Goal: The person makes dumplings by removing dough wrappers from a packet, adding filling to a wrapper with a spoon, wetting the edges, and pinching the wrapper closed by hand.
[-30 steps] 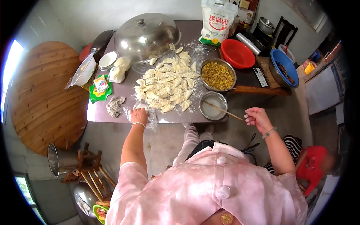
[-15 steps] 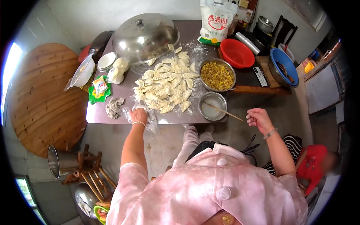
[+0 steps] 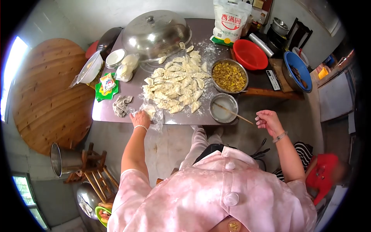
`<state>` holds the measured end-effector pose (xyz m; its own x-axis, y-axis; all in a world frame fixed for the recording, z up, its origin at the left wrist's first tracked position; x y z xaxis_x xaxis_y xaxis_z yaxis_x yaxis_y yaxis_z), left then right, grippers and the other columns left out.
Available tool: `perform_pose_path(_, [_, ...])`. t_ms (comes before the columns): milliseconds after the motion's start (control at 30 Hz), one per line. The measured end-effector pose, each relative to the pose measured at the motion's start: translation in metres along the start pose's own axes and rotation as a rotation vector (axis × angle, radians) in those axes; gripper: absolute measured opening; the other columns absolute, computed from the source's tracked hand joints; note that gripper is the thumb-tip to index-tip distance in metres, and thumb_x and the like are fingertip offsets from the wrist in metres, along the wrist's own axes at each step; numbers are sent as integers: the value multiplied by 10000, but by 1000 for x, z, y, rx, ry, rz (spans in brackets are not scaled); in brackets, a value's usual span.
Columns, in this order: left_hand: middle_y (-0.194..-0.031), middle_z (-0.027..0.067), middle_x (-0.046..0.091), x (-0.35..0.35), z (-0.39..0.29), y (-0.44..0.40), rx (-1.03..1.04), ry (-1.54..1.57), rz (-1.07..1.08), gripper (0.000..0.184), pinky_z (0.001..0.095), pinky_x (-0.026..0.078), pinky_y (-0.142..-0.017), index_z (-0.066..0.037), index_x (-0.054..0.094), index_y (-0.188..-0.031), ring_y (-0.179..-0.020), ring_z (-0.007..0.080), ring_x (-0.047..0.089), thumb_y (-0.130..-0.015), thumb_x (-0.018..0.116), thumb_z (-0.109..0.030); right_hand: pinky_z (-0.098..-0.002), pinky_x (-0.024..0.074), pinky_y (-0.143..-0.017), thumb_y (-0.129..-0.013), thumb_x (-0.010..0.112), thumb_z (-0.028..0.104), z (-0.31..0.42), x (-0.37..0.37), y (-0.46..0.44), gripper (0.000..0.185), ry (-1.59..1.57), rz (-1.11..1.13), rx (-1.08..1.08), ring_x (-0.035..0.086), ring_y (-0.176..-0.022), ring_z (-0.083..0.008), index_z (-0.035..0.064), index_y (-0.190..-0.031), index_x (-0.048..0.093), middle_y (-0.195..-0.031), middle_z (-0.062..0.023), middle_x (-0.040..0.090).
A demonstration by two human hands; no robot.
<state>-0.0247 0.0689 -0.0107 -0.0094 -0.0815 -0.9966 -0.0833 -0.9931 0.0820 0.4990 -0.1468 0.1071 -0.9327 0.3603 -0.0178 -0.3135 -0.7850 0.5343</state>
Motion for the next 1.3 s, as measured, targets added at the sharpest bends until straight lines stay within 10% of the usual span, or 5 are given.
perform_pose_path(300, [-1060,115,584,-9,38,26,-472,440,-463,429,391,419,-872,-80,550,-1046,-1013,291,540,-677,718,-220,-242,504,-501,-859,551,83,-3,2,3,109,-1,1,0,597,-590,-129,11,-928,594,-748,-68,618])
perform_pose_path(633, [-804,173,647,92,65,10,-1149,1300,46,337,371,480,-728,47,600,-859,-760,310,626,-591,671,-144,-234,502,-498,-861,550,85,11,19,2,116,16,56,-34,597,-588,-125,-1,-927,591,-747,-69,616])
perform_pose_path(733, [-642,143,607,109,94,-18,-767,800,-20,214,340,471,-597,45,596,-705,-648,243,611,-596,643,-133,-235,503,-498,-860,552,86,12,18,1,119,14,55,-38,599,-591,-127,-3,-929,592,-749,-71,618])
perform_pose_path(1033, [-725,71,597,47,49,18,-775,1960,-309,83,292,468,-524,-27,561,-758,-586,165,560,-695,575,-79,-226,507,-510,-850,575,100,17,37,0,139,43,113,-52,605,-598,-119,-1,-940,606,-759,-69,626])
perform_pose_path(1300, [-811,50,614,-75,-58,41,-422,1969,-241,148,279,481,-550,-32,578,-902,-701,144,590,-759,598,-65,-212,484,-585,-813,623,69,57,160,15,171,169,416,-332,590,-643,-89,-34,-950,619,-786,-68,642])
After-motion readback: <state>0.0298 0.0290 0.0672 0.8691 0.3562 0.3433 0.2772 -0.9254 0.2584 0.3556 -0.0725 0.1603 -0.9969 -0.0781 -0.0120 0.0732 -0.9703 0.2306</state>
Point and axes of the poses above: each hand's wrist, its own y-axis away from the middle knuckle, its own x-axis out of the palm, z = x × y, the point moved 7 cm from there along -y, towards the middle knuckle
